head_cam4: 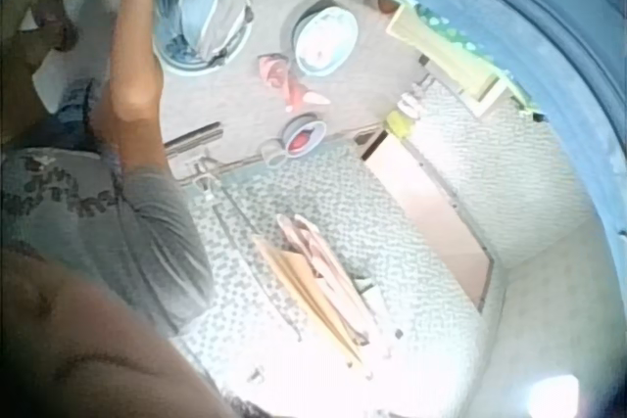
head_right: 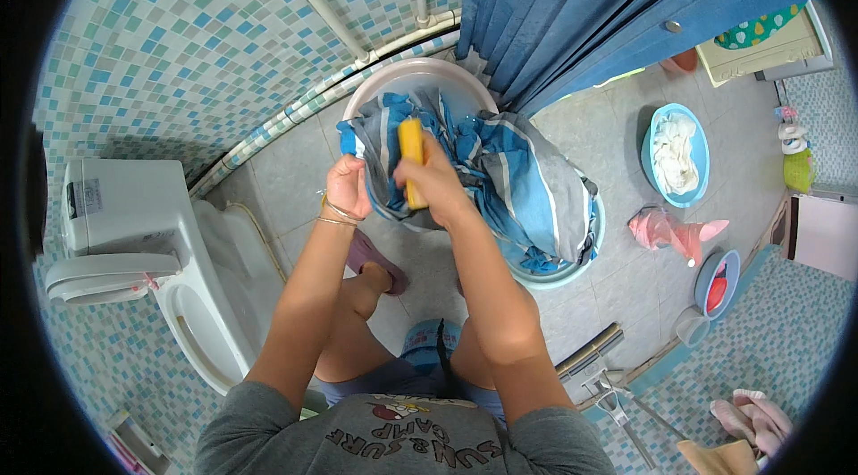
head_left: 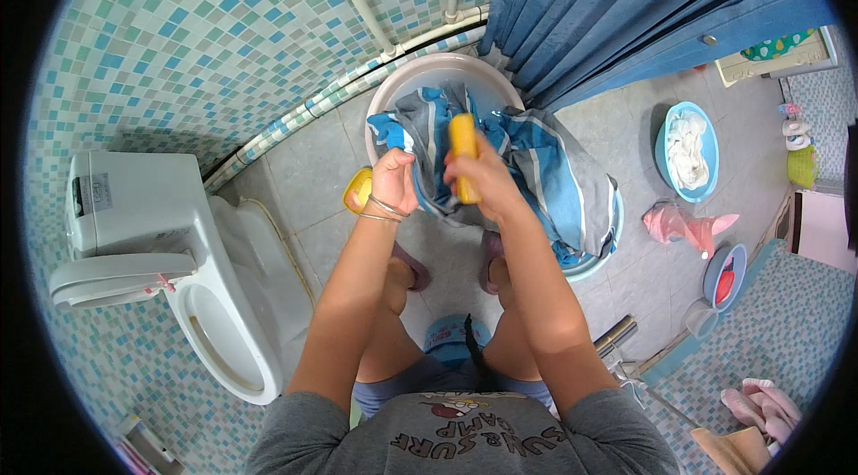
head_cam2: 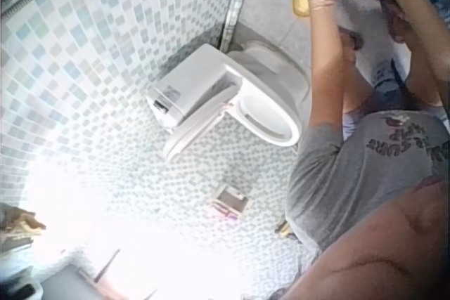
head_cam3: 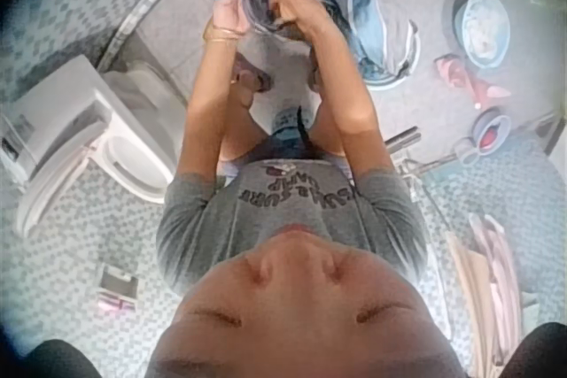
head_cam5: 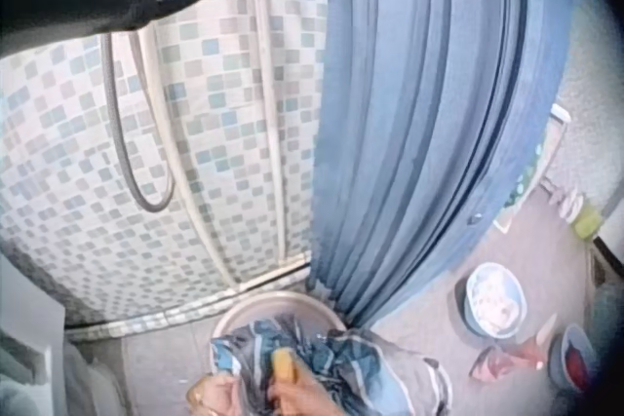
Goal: The person is squatting in a bathroom and hand-washing a blue and grey garment in a white basin filled with water. They use a yellow bar of soap to scrub the fabric, repeatedly rubbing and wringing the item to clean it.
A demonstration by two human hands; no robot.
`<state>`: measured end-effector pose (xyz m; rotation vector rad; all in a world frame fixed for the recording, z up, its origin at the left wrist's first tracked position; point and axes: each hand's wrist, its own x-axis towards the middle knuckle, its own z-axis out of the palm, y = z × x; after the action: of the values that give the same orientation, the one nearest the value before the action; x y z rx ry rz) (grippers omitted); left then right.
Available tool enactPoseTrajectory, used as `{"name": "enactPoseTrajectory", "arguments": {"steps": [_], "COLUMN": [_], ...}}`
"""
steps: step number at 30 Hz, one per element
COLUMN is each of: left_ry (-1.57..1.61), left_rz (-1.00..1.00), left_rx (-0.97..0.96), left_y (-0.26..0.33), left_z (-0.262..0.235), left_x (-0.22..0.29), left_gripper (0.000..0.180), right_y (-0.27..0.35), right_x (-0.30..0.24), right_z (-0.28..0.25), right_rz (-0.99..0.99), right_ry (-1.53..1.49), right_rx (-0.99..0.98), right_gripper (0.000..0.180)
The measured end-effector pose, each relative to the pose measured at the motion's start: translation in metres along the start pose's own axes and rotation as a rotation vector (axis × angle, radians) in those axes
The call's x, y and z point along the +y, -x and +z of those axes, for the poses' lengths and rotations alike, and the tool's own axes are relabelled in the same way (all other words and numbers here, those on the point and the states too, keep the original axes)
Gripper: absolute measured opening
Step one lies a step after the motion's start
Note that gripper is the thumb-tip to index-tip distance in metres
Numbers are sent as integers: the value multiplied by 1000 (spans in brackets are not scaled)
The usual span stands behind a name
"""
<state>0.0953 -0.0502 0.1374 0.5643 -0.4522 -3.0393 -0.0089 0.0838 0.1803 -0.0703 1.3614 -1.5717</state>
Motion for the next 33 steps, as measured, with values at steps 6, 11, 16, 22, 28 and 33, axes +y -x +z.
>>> {"name": "enactPoseTrajectory", "arguments": {"steps": [6, 11, 16, 22, 28, 33], "left_ry": [-42, -190, -265, -267, -242, -354], "left_rz": [120, 253, 281, 292, 185, 252], "left_rx": [162, 320, 477, 271, 65, 485], "left_y": [10, 10, 9, 43, 53, 45], "left_z": [55, 30, 23, 36, 29, 62], "left_x": [-29, -29, -21, -16, -17, 4], "left_gripper": [54, 56, 53, 51, 52, 57], "right_y": [-12, -2, -38, -101, -100, -63], "right_x": [14, 25, 25, 97, 101, 43], "right_z": [25, 53, 17, -80, -76, -55], "right_rz": [-615, -804, -894, 109, 515, 430], "right_ry": [703, 1015, 962, 338, -16, -98], "right_rx": [416, 386, 367, 469, 262, 633], "right_gripper": [75, 57, 44, 62, 55, 38]}}
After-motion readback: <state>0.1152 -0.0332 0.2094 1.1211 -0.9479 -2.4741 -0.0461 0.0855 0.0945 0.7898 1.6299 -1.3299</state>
